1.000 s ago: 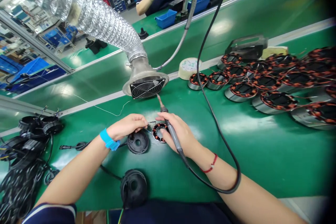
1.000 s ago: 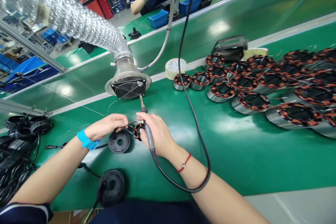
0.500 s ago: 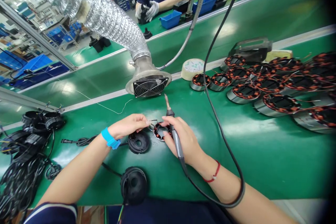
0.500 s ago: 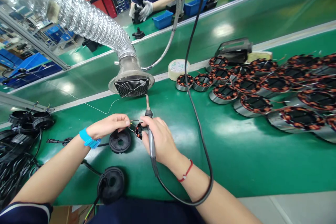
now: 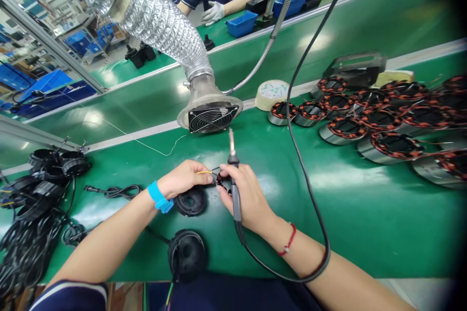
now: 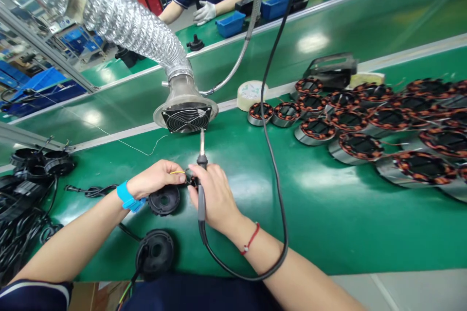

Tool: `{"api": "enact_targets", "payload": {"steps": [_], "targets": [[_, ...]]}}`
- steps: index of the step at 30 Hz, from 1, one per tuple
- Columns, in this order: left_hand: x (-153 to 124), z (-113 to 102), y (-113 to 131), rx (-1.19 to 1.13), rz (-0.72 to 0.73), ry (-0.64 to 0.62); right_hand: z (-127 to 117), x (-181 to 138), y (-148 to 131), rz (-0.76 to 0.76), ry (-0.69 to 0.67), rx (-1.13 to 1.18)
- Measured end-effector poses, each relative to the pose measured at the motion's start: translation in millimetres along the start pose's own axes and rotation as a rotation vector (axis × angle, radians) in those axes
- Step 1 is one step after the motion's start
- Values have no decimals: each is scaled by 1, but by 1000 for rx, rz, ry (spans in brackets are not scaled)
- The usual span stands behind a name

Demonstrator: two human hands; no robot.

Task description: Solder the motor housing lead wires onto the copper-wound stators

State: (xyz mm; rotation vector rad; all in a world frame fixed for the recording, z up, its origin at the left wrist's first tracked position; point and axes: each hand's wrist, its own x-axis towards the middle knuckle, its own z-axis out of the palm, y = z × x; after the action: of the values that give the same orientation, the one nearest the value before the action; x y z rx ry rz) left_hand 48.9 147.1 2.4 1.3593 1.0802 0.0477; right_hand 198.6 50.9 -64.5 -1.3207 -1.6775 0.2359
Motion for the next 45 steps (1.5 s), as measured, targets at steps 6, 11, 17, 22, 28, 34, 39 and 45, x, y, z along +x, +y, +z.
{"api": "enact_targets", "payload": {"steps": [6,11,17,22,28,34,39,45], "targets": [[-8,-1,-1,20,65,-87,0,4,3,11,16,33],[-7,12,-7,22,7,-223,2,3,4,-69,39,71],[-2,-11,-16,96,116,208,0,0,8,42,115,72],[14,-80,-26,115,197,589,-8,-3,15,120,163,101],[37,-117,-35,175,176,614,-12,4,14,22,154,24],[33,-123,-43,249,192,637,-71,6,6,-143,-113,-390],[-21,-119,-39,207,232,714,-121,-5,33,-151,-271,-691],[-66,-35,-35,13,189,238,-120,40,94,-202,-343,-935]]}}
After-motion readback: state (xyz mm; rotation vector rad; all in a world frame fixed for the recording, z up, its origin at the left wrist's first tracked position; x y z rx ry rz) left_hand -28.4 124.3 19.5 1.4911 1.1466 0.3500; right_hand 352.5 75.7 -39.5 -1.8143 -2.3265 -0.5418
